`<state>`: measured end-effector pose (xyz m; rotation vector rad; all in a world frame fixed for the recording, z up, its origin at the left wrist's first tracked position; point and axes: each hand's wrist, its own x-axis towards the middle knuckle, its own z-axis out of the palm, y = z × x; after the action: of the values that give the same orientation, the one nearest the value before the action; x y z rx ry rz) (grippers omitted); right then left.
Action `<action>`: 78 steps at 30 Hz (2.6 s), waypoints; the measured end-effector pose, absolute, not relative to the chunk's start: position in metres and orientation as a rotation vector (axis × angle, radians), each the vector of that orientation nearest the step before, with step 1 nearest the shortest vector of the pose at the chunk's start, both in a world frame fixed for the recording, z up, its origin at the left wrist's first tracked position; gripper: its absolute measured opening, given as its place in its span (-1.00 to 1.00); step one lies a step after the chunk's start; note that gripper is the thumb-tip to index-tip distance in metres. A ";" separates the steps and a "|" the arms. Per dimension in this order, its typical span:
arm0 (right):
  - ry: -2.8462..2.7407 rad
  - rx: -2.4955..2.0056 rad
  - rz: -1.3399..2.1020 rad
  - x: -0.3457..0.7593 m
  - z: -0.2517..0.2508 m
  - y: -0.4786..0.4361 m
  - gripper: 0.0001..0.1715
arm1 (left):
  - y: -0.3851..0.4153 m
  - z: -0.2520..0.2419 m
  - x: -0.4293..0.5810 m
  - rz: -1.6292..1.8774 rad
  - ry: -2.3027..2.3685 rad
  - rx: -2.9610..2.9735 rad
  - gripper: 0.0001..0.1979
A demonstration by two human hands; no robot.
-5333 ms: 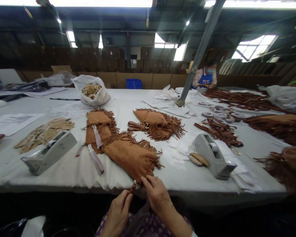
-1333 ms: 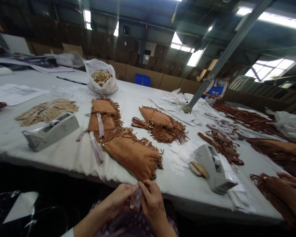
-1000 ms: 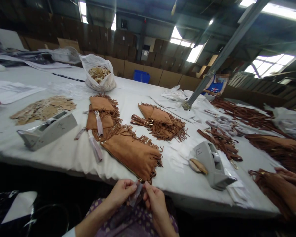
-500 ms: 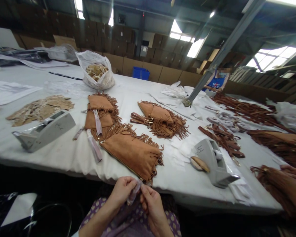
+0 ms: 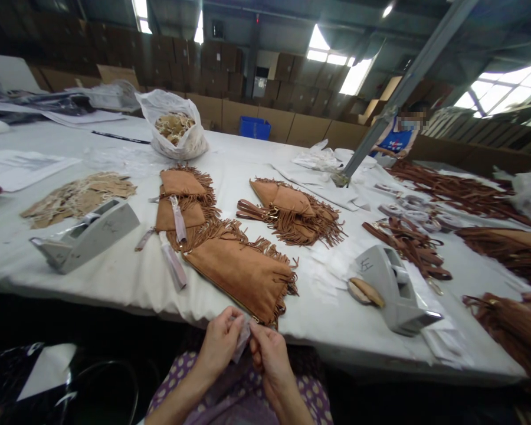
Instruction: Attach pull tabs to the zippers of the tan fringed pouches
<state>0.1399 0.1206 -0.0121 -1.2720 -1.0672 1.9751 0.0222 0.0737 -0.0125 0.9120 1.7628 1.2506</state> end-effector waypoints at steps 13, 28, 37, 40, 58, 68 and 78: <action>-1.135 -1.362 2.032 0.137 -0.008 0.126 -0.42 | 0.072 -0.015 0.018 1.260 1.493 0.692 -0.64; -1.026 -1.248 2.088 0.132 -0.009 0.125 -0.45 | 0.053 -0.007 0.038 1.494 1.451 0.383 -0.49; -1.102 -1.248 2.004 0.130 -0.009 0.122 -0.51 | 0.055 -0.011 0.043 1.568 1.432 0.393 -0.51; -1.149 -1.269 1.967 0.129 -0.011 0.121 -0.50 | 0.054 -0.013 0.044 1.540 1.392 0.383 -0.50; -0.887 -1.143 2.273 0.140 0.030 0.126 -0.62 | 0.044 -0.007 0.043 1.589 1.607 0.933 -0.74; -1.106 -1.193 2.177 0.140 0.012 0.122 -0.48 | -0.012 -0.022 0.008 1.425 1.550 0.697 -0.88; -1.229 -1.162 2.157 0.145 0.008 0.129 -0.51 | 0.053 0.026 0.004 1.065 1.284 0.687 -0.48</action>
<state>0.1449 0.1295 0.0076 -1.1622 -1.2287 2.1565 0.0041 0.0529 0.0261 0.6866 1.2844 1.0651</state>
